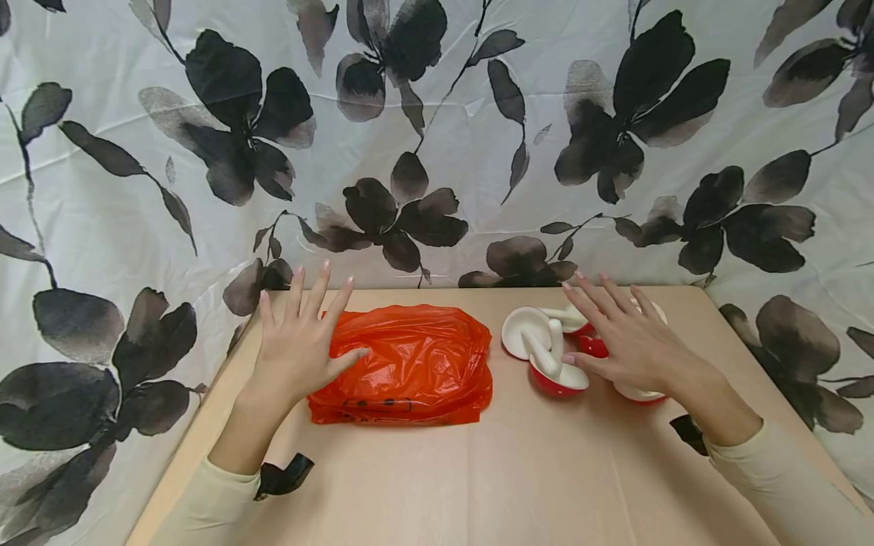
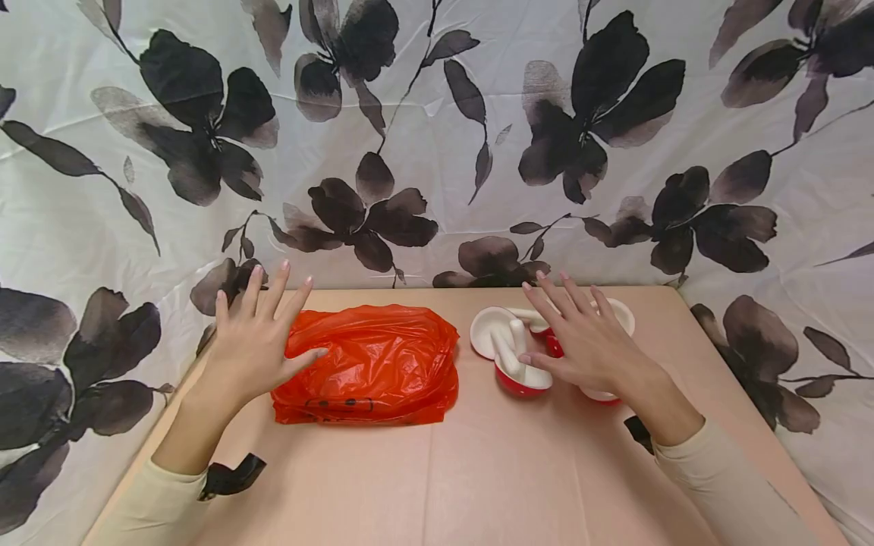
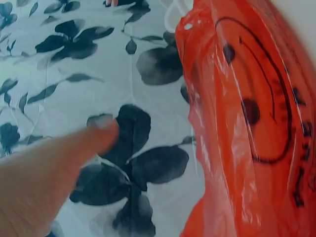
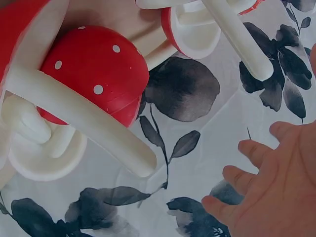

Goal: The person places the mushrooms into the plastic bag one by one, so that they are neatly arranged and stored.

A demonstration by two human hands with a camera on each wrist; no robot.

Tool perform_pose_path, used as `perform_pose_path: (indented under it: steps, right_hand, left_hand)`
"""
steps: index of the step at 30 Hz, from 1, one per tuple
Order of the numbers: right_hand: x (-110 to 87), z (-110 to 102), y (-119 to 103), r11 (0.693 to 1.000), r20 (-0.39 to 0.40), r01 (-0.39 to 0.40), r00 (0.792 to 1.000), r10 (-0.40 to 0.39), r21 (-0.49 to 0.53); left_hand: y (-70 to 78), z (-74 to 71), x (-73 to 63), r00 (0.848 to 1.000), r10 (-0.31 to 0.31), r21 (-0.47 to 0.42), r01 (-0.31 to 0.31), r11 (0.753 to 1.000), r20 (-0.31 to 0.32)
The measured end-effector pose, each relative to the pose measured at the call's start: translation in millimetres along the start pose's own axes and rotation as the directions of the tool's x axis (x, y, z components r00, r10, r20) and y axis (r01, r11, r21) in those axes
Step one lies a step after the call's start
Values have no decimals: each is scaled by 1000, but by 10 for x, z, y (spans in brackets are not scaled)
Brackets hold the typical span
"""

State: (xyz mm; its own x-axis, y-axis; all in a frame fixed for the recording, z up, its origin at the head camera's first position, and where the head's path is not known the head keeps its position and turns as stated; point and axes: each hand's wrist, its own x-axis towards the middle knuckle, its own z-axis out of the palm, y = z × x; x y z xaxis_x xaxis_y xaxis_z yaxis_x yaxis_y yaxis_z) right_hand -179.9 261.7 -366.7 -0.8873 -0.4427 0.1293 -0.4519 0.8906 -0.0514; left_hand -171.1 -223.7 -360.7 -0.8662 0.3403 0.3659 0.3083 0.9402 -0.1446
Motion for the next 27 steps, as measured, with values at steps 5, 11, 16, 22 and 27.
perform_pose_path:
  steps: [5, 11, 16, 22, 27]
  right_hand:
    - [26, -17, 6, 999, 16, 31, 999, -31, 37]
    - [66, -11, 29, 991, -33, 107, 994, -105, 76]
    - [108, 3, 65, 977, -42, 166, 986, -162, 133]
    - [145, 27, 60, 949, -5, 240, 970, -244, 203]
    - [182, 66, 38, 944, 16, 255, 964, -264, 208]
  left_hand:
    - [-188, 12, -39, 999, 8, -1, -8, 1000, -33]
    - [-356, 73, -68, 998, 26, -120, -33, 992, -62]
    - [-458, 192, -83, 996, 17, -245, -39, 969, -92]
    - [-514, 307, -107, 997, -38, -415, 65, 907, 73]
    - [-548, 392, -108, 972, -91, -510, 192, 838, 217]
